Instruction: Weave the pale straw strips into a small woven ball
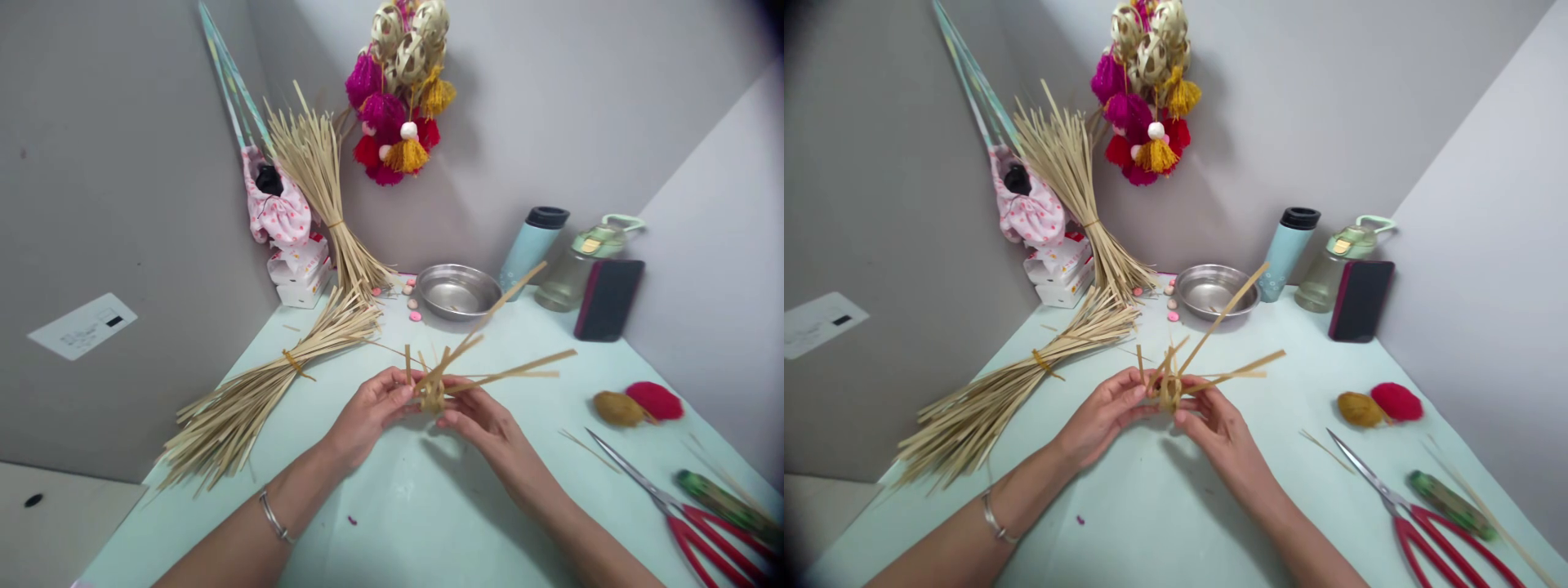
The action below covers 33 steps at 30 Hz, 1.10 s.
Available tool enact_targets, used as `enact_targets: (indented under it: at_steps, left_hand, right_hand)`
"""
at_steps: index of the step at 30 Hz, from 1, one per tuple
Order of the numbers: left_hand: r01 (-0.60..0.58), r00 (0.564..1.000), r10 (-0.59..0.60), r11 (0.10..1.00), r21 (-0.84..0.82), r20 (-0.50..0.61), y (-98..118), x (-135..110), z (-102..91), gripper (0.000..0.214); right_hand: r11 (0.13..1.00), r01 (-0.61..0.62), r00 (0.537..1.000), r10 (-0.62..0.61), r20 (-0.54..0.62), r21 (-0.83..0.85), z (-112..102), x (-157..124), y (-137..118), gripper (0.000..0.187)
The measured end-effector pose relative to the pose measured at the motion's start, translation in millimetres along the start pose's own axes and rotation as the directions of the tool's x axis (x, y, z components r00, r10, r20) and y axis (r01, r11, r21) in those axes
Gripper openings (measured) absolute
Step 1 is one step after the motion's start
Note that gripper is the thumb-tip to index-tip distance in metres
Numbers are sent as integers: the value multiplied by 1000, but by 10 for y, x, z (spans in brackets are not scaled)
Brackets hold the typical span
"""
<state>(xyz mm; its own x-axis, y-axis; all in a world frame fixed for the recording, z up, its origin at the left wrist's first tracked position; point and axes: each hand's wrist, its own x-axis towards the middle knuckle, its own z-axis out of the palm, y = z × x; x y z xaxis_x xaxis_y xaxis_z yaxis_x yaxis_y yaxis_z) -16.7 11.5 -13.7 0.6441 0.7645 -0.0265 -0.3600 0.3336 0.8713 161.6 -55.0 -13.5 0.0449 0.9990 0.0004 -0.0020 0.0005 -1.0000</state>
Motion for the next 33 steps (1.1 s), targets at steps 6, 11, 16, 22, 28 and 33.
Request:
enact_targets:
  at_steps: [6,11,16,22,28,33]
  left_hand:
    - [-31,997,35,998,62,-71,-63,7,27,18]
    - [-64,987,72,996,62,-144,-104,14,7,20]
    - [-47,994,53,997,68,-94,-128,0,34,19]
    - [-25,993,26,1000,17,-116,-118,1,45,22]
    - [-43,986,60,993,111,-154,-94,0,45,22]
    - [-111,982,146,957,269,-116,-83,-15,48,20]
  right_hand:
    - [994,-60,963,32,-269,-93,-41,0,5,32]
    - [982,-56,969,10,-245,-181,-14,-48,-116,27]
    - [991,31,997,-40,-67,-127,77,-90,-147,20]
    - [976,165,986,-167,-4,-144,16,-111,-157,15]
    - [998,20,997,-25,-76,-59,34,-102,-102,13]
    - [999,-37,990,36,-135,-4,97,-98,-103,24]
